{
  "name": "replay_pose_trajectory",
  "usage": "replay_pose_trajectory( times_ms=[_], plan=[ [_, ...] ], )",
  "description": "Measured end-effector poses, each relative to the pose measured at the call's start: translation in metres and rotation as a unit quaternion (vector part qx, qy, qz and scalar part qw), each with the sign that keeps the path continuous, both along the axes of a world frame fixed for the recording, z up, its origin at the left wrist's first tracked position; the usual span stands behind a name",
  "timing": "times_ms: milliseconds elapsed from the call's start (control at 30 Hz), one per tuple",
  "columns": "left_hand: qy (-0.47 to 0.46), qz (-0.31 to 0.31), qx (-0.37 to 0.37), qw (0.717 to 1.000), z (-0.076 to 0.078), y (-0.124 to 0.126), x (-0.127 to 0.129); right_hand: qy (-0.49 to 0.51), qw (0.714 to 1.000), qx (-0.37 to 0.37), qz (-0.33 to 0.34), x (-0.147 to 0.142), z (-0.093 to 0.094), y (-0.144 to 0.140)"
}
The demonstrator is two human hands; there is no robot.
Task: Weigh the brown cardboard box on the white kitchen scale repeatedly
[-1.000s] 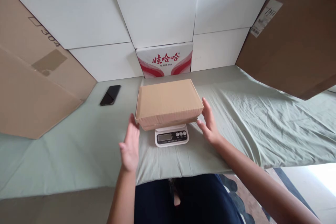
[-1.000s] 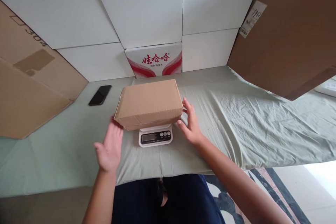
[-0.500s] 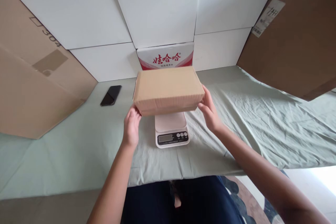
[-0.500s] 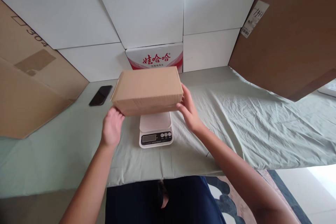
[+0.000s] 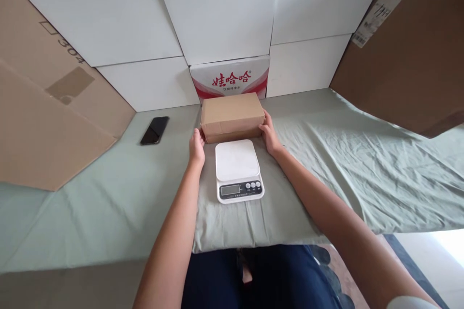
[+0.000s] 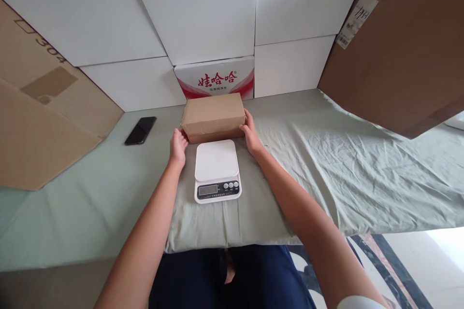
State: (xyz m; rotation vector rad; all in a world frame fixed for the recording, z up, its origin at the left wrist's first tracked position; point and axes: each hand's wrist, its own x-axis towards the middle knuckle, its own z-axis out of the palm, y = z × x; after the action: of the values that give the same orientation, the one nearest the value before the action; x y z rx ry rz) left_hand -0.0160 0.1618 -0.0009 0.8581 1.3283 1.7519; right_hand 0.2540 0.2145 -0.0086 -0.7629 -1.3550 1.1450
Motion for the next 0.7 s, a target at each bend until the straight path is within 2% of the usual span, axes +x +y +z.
replay_pose_trajectory(
  times_ms=[133,200,400,567,700],
  plan=[
    [0.056,0.080,-0.021,0.995,0.007,-0.003,-0.011,0.016,0.998,-0.059,-0.023,0.008,-0.002,0.005],
    [0.080,0.102,-0.022,0.991,0.008,-0.006,-0.012,0.016,0.997,-0.066,-0.021,0.008,0.000,0.002],
    [0.145,0.082,-0.013,0.986,0.004,-0.007,-0.005,-0.004,1.000,-0.016,0.012,0.002,0.012,-0.013],
    [0.146,0.053,0.013,0.988,0.003,-0.003,-0.002,-0.021,1.000,0.007,0.000,0.000,0.019,-0.019],
    [0.140,0.043,0.029,0.989,0.009,-0.006,0.001,-0.026,0.999,0.028,-0.006,0.004,0.026,-0.023]
  ],
)
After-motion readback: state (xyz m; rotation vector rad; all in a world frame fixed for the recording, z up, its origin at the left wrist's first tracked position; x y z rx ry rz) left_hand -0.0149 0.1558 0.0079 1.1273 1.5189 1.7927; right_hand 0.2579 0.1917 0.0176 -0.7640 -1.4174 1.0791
